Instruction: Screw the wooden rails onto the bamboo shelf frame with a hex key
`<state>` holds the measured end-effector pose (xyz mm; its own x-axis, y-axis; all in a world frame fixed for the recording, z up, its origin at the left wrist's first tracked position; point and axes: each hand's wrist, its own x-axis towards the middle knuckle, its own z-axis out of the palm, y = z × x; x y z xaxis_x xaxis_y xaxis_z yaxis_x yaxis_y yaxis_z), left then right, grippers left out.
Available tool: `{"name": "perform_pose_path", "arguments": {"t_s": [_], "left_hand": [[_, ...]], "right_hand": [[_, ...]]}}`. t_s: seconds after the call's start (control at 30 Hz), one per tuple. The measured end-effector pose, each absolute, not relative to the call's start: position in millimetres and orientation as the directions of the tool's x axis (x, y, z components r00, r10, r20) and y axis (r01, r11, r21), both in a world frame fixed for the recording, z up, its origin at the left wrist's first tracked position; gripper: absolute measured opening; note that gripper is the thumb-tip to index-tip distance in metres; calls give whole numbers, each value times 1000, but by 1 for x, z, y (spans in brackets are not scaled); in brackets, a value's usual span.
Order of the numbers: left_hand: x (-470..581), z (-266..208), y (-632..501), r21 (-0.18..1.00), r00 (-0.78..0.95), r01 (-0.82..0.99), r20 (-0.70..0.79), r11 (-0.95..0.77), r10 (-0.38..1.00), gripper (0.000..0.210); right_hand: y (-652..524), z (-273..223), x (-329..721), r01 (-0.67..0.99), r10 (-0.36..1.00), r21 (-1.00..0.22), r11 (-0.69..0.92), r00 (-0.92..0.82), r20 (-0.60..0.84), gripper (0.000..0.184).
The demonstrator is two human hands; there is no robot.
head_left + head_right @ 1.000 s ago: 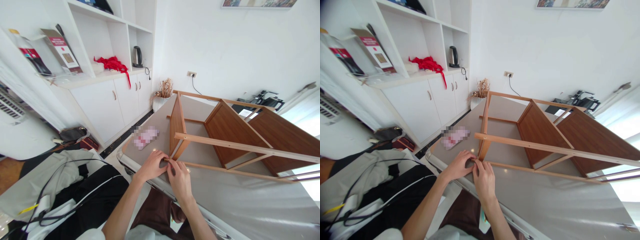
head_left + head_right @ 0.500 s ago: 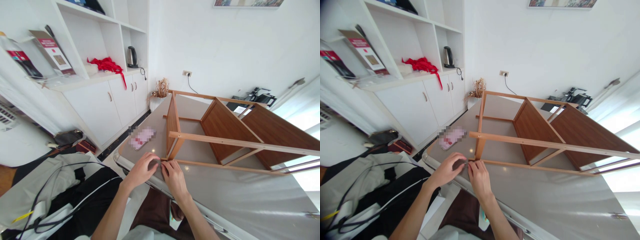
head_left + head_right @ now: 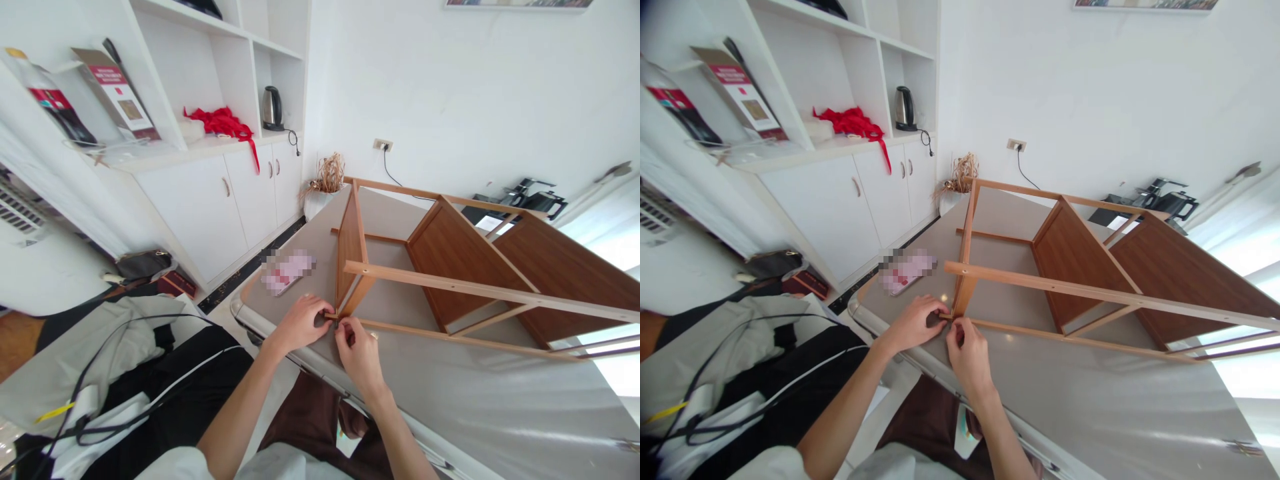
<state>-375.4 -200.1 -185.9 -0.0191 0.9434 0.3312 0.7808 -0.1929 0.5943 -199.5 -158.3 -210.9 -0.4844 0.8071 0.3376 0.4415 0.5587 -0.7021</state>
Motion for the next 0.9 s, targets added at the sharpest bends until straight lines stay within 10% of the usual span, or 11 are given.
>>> {"name": "perform_pose_path", "arguments": {"t_s": [0.23,0.6,0.9], "left_hand": [[-373,-186,-196,557,-20,812,323,-173,946,13],[-392,-190,-200,811,-17,550,252,-202,968,47],[-398,-196,-198,925,-95,334,224,-181,970,46]], "right_hand": [[-159,-206,-199,473,831,-716,513,-485,274,13],[-169,-204,-222,539,582,-238,808,-666,467,19],[-172,-214,-226,555,620,-284,782,-653,434,18]]}}
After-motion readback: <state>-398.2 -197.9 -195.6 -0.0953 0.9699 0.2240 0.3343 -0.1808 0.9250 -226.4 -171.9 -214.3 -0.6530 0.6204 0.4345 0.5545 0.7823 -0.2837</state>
